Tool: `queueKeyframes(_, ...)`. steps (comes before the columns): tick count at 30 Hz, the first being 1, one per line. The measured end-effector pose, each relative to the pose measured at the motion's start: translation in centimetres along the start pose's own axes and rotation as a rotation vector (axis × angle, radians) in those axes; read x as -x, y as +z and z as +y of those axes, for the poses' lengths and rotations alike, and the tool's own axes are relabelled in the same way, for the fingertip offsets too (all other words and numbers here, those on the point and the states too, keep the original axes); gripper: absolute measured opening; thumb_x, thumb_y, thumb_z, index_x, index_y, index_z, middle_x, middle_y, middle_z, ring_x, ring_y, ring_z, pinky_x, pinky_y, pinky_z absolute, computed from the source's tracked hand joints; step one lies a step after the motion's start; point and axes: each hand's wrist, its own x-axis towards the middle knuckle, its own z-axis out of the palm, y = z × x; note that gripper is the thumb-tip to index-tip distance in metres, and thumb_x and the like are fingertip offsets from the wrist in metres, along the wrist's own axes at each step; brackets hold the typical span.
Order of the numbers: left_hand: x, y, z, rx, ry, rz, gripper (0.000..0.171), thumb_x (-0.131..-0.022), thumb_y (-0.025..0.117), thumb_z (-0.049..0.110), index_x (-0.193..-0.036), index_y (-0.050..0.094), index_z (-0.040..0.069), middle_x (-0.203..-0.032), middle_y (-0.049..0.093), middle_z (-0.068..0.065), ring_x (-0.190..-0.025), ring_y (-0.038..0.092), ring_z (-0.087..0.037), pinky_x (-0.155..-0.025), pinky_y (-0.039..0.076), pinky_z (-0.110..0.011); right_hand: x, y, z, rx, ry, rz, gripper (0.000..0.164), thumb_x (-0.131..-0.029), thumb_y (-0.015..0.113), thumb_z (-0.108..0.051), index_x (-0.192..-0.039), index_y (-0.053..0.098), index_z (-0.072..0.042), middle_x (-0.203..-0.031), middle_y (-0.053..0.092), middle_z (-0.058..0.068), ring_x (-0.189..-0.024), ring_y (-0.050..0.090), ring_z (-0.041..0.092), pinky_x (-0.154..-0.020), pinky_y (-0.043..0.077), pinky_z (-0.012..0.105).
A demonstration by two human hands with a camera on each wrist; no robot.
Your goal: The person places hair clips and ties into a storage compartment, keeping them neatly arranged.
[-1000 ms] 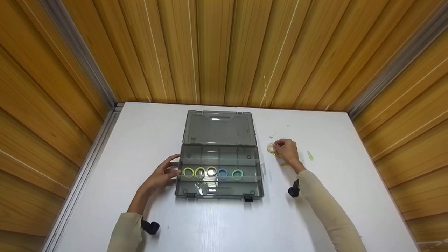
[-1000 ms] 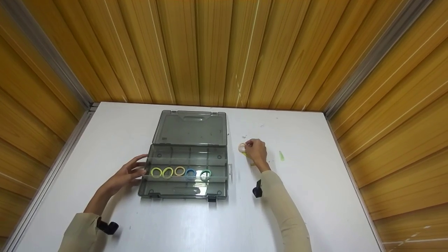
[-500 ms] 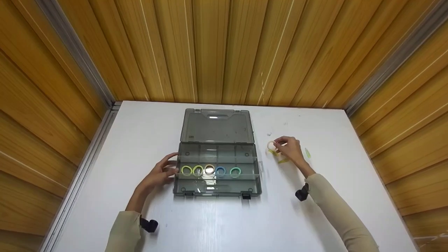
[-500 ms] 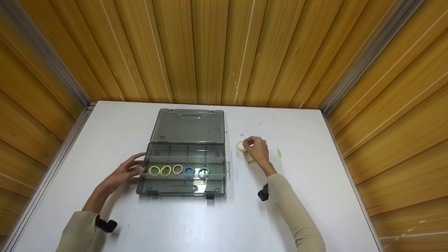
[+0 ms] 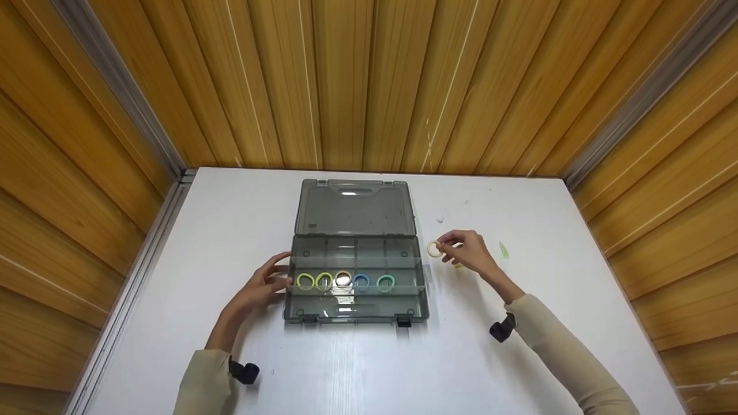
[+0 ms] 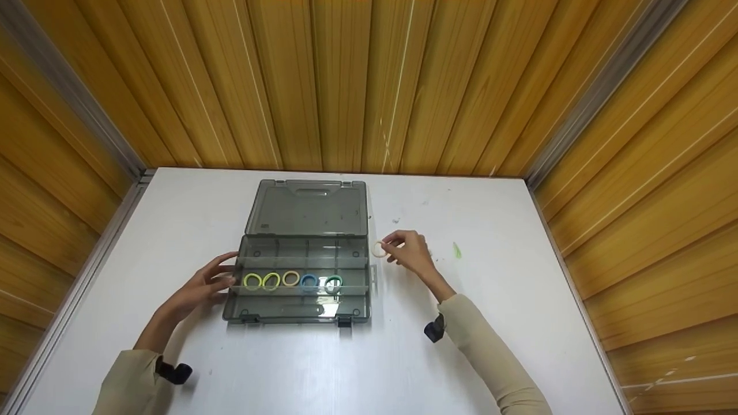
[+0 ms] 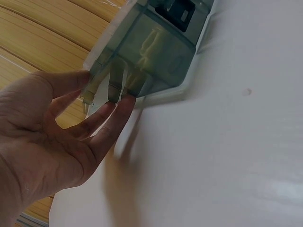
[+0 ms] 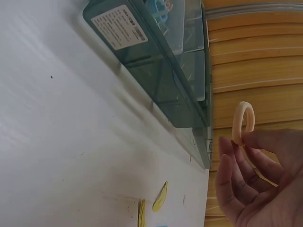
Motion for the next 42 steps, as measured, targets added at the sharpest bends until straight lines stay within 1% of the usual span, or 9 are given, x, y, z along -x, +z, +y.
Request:
queueKeyframes(5,-0.1,0.2,-0.1,-0.01,-0.021,0.027,0.069,-0.101,0.063,0.008,-0.161,0.03,0.016,-0.154,0.038,-0.029,-0.132,0.052,-0.04,-0.098,0.055,-0.047,0.4,0.8,-0.8,-0.002,-0.027,-0.057,0.02,-0.096,0.071,-0.01,-0.105,0.073,0.007,-0.093,0.074,0.03,-0.074,0.076,0.038,-0.055,0.058,0.025)
queueKeyframes(7,-0.1,0.3,-0.2,-0.012,-0.026,0.027,0.069,-0.101,0.062,0.008,-0.161,0.03,0.016,-0.154,0.038,-0.028,-0.131,0.053,-0.039,-0.098,0.055,-0.047,0.4,1.1,-0.6,0.009,-0.046,-0.071,0.019,-0.095,0.072,-0.012,-0.104,0.075,0.004,-0.092,0.075,0.028,-0.072,0.076,0.034,-0.054,0.056,0.021)
queueKeyframes(10,-0.2,0.3,-0.2,-0.011,-0.026,0.026,0.069,-0.101,0.063,0.009,-0.161,0.029,0.016,-0.154,0.038,-0.028,-0.13,0.053,-0.038,-0.096,0.055,-0.046,0.6,1.6,-1.1,0.01,-0.07,-0.097,0.019,-0.095,0.073,-0.011,-0.104,0.074,0.005,-0.092,0.074,0.028,-0.071,0.075,0.036,-0.053,0.054,0.02)
queueKeyframes(16,-0.3,0.3,-0.2,-0.023,-0.041,0.036,0.069,-0.101,0.063,0.009,-0.161,0.03,0.017,-0.154,0.038,-0.028,-0.132,0.053,-0.039,-0.097,0.055,-0.047,0.8,2.5,-1.4,-0.027,-0.099,-0.156,0.02,-0.095,0.071,-0.006,-0.105,0.071,0.011,-0.093,0.072,0.032,-0.074,0.072,0.047,-0.053,0.057,0.026)
queueKeyframes(23,-0.3,0.2,-0.3,-0.027,-0.027,0.033,0.068,-0.101,0.062,0.009,-0.161,0.03,0.017,-0.154,0.039,-0.028,-0.132,0.053,-0.04,-0.097,0.055,-0.048,1.4,3.6,-1.3,0.005,-0.103,-0.19,0.016,-0.092,0.075,-0.01,-0.101,0.075,0.003,-0.089,0.075,0.021,-0.07,0.074,0.027,-0.056,0.059,0.026)
queueKeyframes(28,-0.4,0.4,-0.4,-0.022,-0.032,0.029,0.068,-0.101,0.062,0.009,-0.161,0.031,0.017,-0.154,0.039,-0.028,-0.132,0.053,-0.04,-0.099,0.054,-0.05,1.8,4.3,-1.0,0.005,-0.103,-0.216,0.014,-0.091,0.076,-0.009,-0.098,0.075,0.003,-0.087,0.075,0.019,-0.07,0.074,0.026,-0.058,0.06,0.029)
queueKeyframes(34,-0.4,0.6,-0.4,-0.012,-0.018,0.012,0.069,-0.101,0.062,0.009,-0.161,0.029,0.016,-0.154,0.038,-0.029,-0.134,0.051,-0.043,-0.098,0.055,-0.048,2.2,5.2,-0.8,0.004,-0.084,-0.224,0.014,-0.09,0.076,-0.006,-0.098,0.074,0.005,-0.088,0.075,0.021,-0.07,0.068,0.011,-0.058,0.056,0.02)
queueKeyframes(39,-0.2,0.3,-0.5,-0.022,-0.021,0.019,0.069,-0.101,0.062,0.008,-0.161,0.029,0.017,-0.154,0.039,-0.028,-0.132,0.052,-0.04,-0.097,0.055,-0.047,2.0,5.7,-0.9,0.023,-0.104,-0.217,0.013,-0.09,0.076,-0.008,-0.097,0.075,0.003,-0.088,0.075,0.019,-0.07,0.067,0.011,-0.058,0.052,0.016)
queueKeyframes(42,-0.2,0.1,-0.5,-0.012,-0.025,0.016,0.069,-0.101,0.062,0.008,-0.162,0.028,0.016,-0.154,0.038,-0.028,-0.13,0.054,-0.038,-0.098,0.055,-0.047,1.7,6.1,-0.9,0.063,-0.132,-0.198,0.012,-0.09,0.077,-0.008,-0.096,0.075,0.002,-0.088,0.076,0.018,-0.071,0.067,0.012,-0.059,0.051,0.015)
